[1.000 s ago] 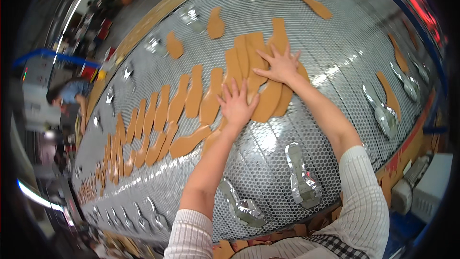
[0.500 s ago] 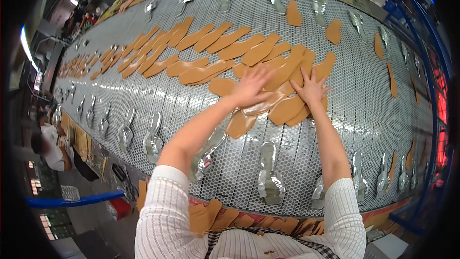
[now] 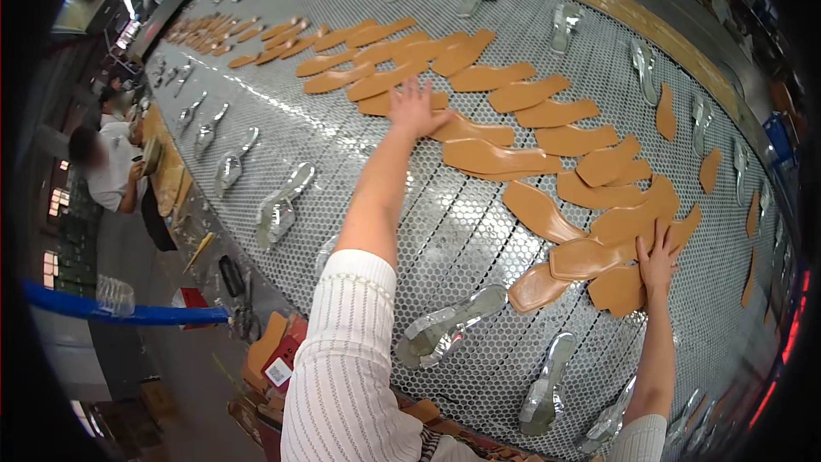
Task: The person feeds shoe insoles through a roller machine and arranges the insoles onto a conveyor belt by hand.
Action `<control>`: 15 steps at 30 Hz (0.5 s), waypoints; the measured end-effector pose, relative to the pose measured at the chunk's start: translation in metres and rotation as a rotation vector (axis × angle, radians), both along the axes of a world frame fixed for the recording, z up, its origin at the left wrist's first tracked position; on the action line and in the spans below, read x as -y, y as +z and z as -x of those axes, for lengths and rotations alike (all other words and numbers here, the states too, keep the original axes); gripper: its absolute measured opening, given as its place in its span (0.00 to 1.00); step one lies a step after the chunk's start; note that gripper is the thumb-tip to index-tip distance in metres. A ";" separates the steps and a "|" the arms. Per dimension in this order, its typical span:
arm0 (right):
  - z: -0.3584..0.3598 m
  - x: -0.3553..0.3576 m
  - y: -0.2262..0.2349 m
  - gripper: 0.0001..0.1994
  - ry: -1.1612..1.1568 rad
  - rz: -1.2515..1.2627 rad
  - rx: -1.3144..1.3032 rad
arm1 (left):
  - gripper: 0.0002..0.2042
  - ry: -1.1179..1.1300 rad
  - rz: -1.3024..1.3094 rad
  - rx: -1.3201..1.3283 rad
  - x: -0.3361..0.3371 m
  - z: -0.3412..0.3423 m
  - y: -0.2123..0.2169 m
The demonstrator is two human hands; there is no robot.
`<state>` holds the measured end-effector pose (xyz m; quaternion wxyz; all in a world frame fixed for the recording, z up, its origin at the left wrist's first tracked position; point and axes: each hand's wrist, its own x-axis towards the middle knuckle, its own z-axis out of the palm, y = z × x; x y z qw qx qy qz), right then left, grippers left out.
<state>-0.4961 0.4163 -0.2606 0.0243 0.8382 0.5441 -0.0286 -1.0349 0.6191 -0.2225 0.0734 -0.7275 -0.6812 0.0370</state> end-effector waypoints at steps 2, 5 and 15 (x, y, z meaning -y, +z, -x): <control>-0.003 -0.003 -0.003 0.36 0.020 -0.035 -0.053 | 0.51 0.166 0.161 0.260 -0.007 0.006 -0.006; -0.006 -0.007 0.008 0.35 0.011 -0.048 -0.054 | 0.51 0.192 0.265 0.190 0.000 -0.048 0.011; -0.011 -0.007 0.009 0.40 -0.108 -0.270 -0.309 | 0.47 0.070 0.295 0.233 0.107 -0.182 0.005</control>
